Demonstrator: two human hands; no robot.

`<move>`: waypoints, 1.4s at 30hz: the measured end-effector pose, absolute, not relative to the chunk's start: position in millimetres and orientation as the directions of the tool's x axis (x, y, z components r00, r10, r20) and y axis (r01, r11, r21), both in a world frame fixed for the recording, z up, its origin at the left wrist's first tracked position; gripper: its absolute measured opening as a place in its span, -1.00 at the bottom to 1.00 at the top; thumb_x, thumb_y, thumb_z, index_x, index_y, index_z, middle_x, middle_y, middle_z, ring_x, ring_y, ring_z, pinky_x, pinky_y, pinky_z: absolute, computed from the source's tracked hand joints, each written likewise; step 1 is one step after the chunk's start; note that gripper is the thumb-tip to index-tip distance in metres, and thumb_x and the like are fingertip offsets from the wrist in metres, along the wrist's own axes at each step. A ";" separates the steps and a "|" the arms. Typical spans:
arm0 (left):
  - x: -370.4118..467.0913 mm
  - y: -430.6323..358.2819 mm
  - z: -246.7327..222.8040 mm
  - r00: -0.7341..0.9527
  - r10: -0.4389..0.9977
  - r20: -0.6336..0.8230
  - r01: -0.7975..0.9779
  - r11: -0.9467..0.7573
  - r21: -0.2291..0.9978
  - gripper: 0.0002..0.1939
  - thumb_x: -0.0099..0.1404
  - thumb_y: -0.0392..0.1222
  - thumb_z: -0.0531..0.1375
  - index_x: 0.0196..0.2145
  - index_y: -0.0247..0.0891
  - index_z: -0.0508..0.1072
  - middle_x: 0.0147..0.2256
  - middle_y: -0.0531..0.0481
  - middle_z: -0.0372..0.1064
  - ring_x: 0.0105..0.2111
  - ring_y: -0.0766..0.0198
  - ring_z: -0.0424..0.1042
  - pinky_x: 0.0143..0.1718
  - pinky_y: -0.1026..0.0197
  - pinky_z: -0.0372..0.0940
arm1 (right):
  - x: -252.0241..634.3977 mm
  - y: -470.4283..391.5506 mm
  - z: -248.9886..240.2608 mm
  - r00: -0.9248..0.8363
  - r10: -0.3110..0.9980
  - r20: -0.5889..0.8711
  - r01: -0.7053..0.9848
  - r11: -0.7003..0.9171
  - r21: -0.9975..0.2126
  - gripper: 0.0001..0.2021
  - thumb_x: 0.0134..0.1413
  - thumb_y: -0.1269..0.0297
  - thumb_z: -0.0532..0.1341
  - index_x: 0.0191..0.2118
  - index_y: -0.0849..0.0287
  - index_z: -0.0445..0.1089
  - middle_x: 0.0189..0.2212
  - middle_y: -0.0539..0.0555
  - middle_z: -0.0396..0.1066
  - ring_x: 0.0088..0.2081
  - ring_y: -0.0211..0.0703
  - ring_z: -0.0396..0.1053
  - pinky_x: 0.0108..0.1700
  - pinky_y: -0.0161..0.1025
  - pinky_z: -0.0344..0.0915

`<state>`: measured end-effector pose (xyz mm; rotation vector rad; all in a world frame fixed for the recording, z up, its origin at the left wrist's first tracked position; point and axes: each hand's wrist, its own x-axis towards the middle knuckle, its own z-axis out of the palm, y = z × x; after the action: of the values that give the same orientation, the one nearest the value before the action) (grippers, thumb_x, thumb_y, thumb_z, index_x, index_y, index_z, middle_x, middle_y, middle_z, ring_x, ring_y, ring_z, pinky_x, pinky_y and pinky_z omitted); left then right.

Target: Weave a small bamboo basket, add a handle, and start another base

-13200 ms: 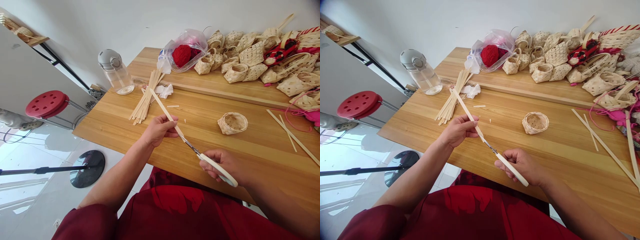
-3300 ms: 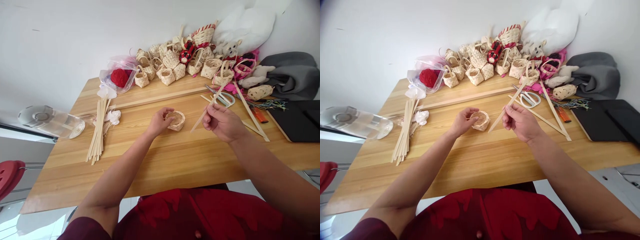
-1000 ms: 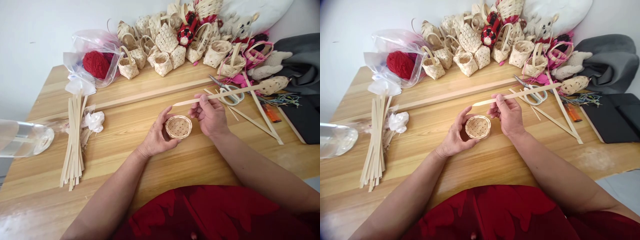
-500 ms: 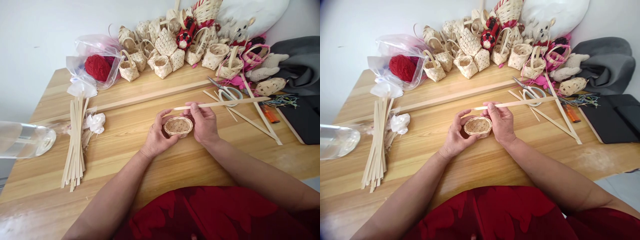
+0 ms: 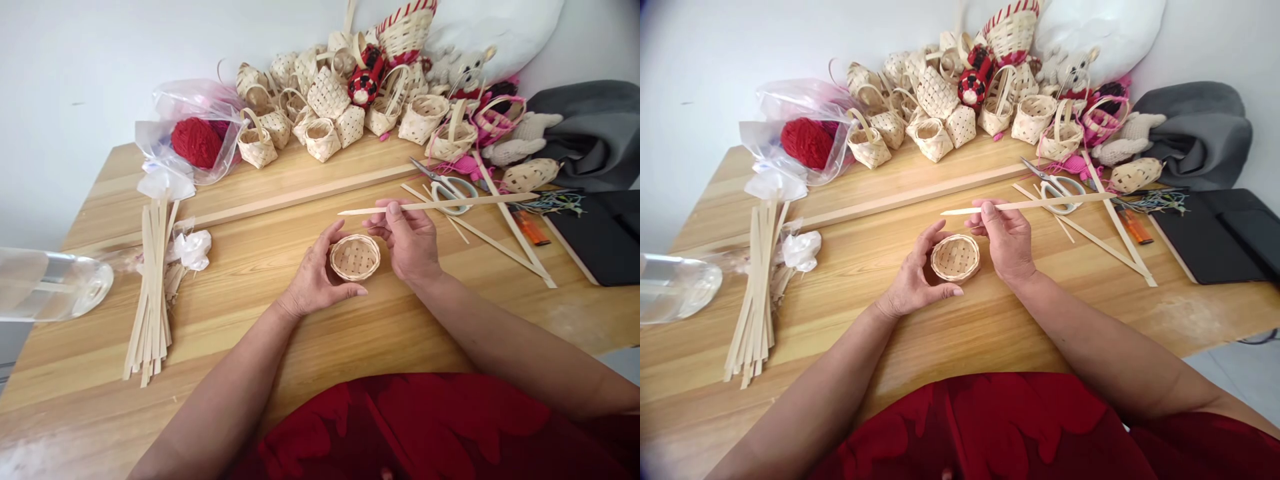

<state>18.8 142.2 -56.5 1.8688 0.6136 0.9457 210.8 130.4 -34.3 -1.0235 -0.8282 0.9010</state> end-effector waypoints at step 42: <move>18.3 139.5 -44.8 0.612 0.744 0.269 0.227 -0.491 0.841 -0.18 0.25 0.09 0.38 0.32 -0.19 0.14 0.24 -0.29 0.32 0.21 -0.12 0.39 0.25 -0.18 0.28 | 186.8 111.2 -35.8 0.233 0.942 0.242 -0.182 0.287 -0.940 -0.74 0.25 -0.06 0.32 -0.20 0.01 0.61 -0.19 0.03 0.61 -0.11 -0.10 0.54 0.05 -0.07 0.45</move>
<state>18.3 139.5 -44.8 2.0248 0.7639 0.8080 186.8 111.2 -35.8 -0.9505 -1.0205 0.9575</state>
